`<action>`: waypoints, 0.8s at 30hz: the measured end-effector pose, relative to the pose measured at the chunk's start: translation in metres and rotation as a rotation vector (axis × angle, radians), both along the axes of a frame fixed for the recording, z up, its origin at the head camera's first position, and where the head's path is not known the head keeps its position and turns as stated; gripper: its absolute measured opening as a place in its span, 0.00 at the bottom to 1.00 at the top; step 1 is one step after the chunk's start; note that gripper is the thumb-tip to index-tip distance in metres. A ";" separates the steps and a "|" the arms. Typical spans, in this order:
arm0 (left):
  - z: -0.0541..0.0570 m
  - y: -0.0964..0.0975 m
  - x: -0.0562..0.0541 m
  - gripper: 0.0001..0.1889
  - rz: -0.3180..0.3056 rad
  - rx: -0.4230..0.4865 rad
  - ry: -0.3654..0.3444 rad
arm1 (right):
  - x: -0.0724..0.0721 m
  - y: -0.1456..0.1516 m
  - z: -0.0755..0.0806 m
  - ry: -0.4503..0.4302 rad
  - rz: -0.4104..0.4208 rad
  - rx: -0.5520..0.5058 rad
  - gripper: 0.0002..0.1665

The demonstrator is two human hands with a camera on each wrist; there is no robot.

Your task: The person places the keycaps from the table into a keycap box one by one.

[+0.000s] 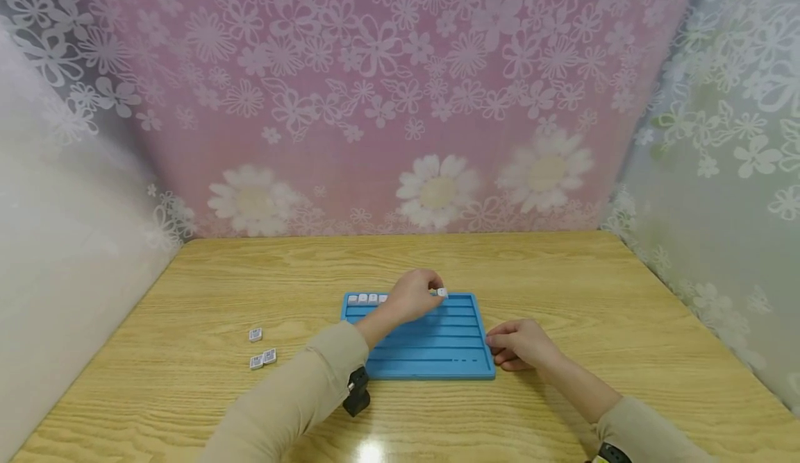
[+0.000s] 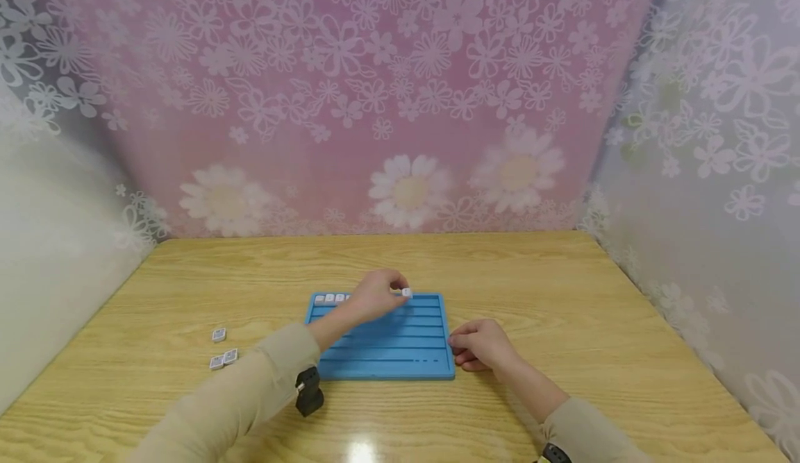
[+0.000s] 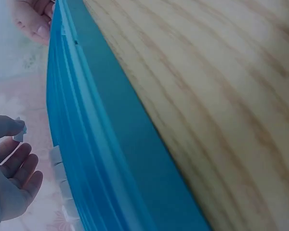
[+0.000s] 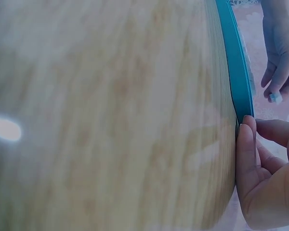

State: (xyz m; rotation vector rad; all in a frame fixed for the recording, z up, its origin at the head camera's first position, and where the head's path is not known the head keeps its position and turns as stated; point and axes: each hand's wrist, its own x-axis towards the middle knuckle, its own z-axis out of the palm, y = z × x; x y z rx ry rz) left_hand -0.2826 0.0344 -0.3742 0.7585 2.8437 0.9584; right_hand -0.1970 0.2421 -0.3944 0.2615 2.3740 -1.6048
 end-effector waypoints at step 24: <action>-0.017 0.001 -0.009 0.06 0.004 -0.079 0.040 | 0.001 0.001 0.000 0.004 0.009 -0.012 0.14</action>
